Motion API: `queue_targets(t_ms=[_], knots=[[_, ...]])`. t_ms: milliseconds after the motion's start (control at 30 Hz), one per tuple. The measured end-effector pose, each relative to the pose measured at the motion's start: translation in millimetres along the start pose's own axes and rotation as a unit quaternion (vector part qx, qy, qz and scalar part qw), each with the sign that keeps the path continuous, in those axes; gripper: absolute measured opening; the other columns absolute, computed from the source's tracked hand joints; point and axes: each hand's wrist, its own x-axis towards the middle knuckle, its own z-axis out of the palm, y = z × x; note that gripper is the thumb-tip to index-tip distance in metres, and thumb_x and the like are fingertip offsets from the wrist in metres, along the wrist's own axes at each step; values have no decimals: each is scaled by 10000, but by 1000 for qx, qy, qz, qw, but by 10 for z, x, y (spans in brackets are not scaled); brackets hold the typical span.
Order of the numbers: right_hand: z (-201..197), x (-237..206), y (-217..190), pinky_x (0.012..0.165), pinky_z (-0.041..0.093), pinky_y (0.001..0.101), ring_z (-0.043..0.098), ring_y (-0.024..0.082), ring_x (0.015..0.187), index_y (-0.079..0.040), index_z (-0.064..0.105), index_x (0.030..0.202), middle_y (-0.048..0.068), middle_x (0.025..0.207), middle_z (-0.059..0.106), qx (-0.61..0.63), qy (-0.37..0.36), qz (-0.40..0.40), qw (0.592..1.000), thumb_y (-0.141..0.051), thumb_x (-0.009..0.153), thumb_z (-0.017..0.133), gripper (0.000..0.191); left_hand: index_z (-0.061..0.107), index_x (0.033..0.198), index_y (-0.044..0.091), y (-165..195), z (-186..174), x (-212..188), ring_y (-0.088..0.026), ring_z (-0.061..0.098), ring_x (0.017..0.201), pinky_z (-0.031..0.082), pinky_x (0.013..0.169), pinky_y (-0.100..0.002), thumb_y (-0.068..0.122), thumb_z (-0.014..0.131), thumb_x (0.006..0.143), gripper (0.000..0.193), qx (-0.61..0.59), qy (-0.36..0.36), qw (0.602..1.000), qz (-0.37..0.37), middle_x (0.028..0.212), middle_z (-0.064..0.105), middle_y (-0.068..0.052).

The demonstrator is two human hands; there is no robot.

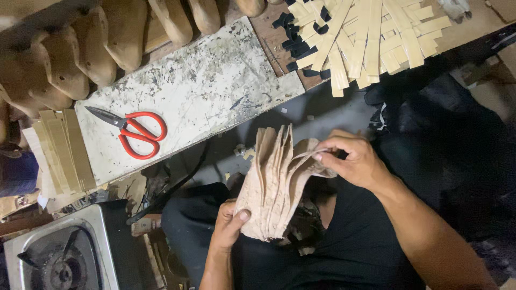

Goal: The person sits on the floor in a shoe workshop and sorts through a stack of pink shoe upper pieces, separating and counting them one at a time and placing them onto a pile beside them among the wooden shoe lasts.

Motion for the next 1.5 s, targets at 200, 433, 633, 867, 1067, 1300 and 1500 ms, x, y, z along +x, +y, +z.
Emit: queue_targets(t_ms=[200, 433, 633, 867, 1067, 1300, 1500], knots=[[-99, -35, 54, 658, 546, 287, 643, 137, 741, -31, 751, 758, 123, 1115, 677, 71, -116, -47, 990, -95, 800, 714, 84, 752, 957, -90, 36, -22, 14, -118, 632, 765, 483, 692, -280, 317, 715, 922, 410, -14, -12, 999, 33, 856, 734, -62], [-79, -51, 14, 801, 611, 334, 727, 177, 899, -21, 472, 1430, 117, 1012, 702, 280, -94, 38, 955, -147, 1011, 564, 447, 740, 949, -90, 250, 130, 111, -197, 697, 911, 530, 806, -325, 277, 729, 917, 369, 41, -92, 994, 46, 1010, 774, -161], [-46, -11, -70, 637, 622, 302, 743, 157, 782, -74, 467, 1512, 77, 947, 685, 171, -149, 130, 965, -121, 927, 614, 605, 738, 991, -113, 338, 197, 111, -227, 699, 1002, 536, 876, -348, 225, 738, 904, 349, -6, -93, 995, 33, 1150, 753, -219], [-36, -44, 35, 666, 537, 269, 628, 124, 759, -5, 665, 1277, 68, 875, 654, 159, -101, 59, 980, -142, 989, 638, 321, 732, 935, -107, 255, 130, 120, -218, 693, 936, 531, 829, -341, 229, 741, 910, 337, 14, -93, 995, 46, 1061, 769, -203], [-48, -54, 97, 662, 513, 271, 618, 96, 713, -26, 757, 1076, 32, 805, 721, 65, -91, 39, 993, -248, 1025, 596, 280, 721, 920, -100, 228, 95, 111, -210, 690, 933, 527, 837, -339, 249, 728, 912, 349, 5, -82, 995, 52, 1030, 762, -185], [-38, -31, 110, 673, 537, 312, 637, 147, 739, -57, 692, 1312, 80, 844, 710, 149, -87, 94, 981, -338, 1004, 552, 440, 731, 904, -103, 186, 89, 101, -184, 687, 864, 526, 777, -322, 275, 735, 903, 378, -13, -71, 997, 28, 953, 762, -146], [-71, -27, 70, 1044, 524, 400, 683, 244, 1135, 23, 508, 1480, 154, 1218, 707, 270, -7, 14, 963, -381, 1040, 546, 597, 763, 924, -92, -52, -56, 19, -148, 670, 792, 510, 702, -292, 343, 757, 872, 438, -69, -18, 997, 14, 892, 755, -100]])
